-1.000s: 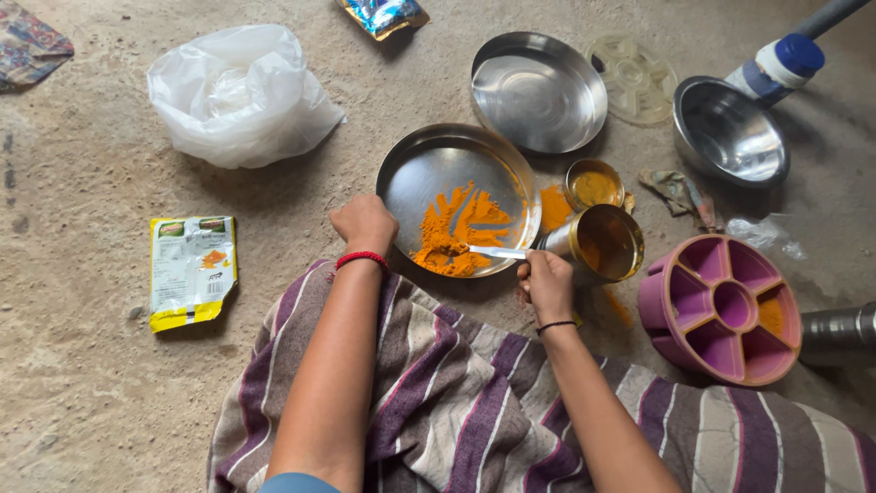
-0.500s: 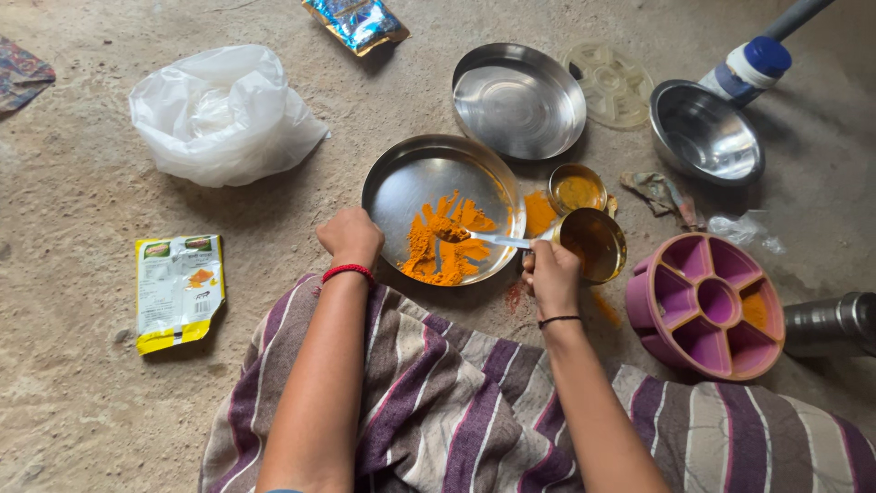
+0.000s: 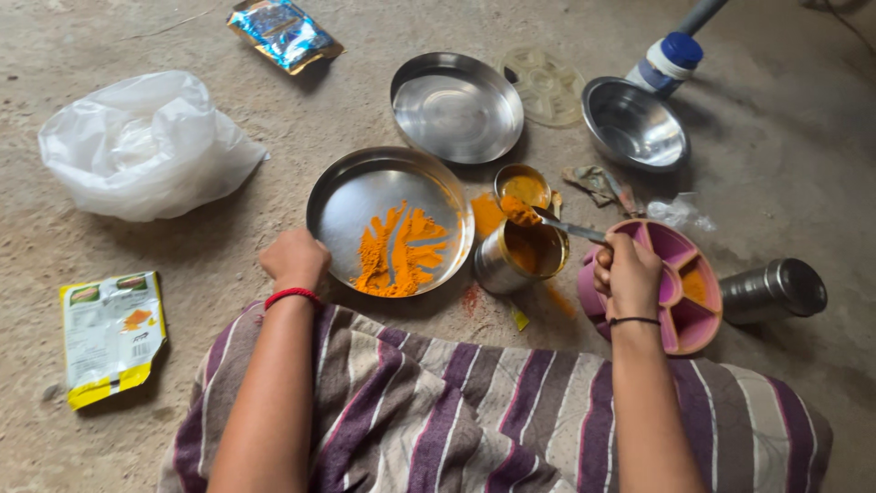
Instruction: The person sits on the floor and transfers orange powder from a small bowl and a packet into a metal plate using a spoon. They then scoop the powder from the plate into a metal container.
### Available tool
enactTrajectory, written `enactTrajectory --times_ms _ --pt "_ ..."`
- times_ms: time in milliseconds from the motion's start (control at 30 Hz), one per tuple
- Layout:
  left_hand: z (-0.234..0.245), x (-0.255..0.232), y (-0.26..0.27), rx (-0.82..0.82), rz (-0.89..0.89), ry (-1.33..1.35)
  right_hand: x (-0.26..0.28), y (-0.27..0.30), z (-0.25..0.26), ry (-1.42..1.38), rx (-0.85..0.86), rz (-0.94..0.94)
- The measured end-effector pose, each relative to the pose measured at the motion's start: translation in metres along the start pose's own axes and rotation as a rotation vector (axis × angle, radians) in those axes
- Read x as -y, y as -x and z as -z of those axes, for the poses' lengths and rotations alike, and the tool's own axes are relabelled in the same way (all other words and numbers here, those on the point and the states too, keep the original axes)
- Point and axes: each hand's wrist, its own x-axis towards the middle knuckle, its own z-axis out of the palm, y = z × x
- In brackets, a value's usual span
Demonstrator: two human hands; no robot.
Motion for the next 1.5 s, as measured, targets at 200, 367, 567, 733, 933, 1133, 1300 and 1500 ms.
enactTrajectory --times_ms 200,367,567,733,933,1133,1300,1500 --pt "-0.001 0.001 -0.001 0.006 0.011 -0.008 -0.036 0.005 0.017 0.357 -0.141 0.301" --pt "-0.002 0.000 -0.001 0.017 0.019 0.009 -0.045 0.039 0.008 0.655 -0.046 0.768" --pt "-0.003 0.001 0.002 -0.004 -0.003 0.000 -0.053 0.052 0.011 0.768 -0.080 0.994" --pt "-0.002 0.001 0.000 -0.029 -0.001 -0.014 -0.055 0.052 0.015 0.632 -0.198 0.762" --pt "-0.002 0.000 -0.001 -0.014 0.003 -0.024 -0.031 0.058 -0.023 0.078 0.051 0.598" --pt "-0.001 0.000 -0.002 -0.011 0.004 0.022 -0.067 0.056 -0.117 0.163 0.278 0.479" --pt "-0.002 0.000 -0.006 -0.013 0.015 0.053 -0.122 0.028 -0.152 0.010 0.195 0.310" --pt "-0.005 -0.002 -0.004 0.009 0.025 0.047 -0.159 0.031 -0.153 0.089 0.157 0.284"
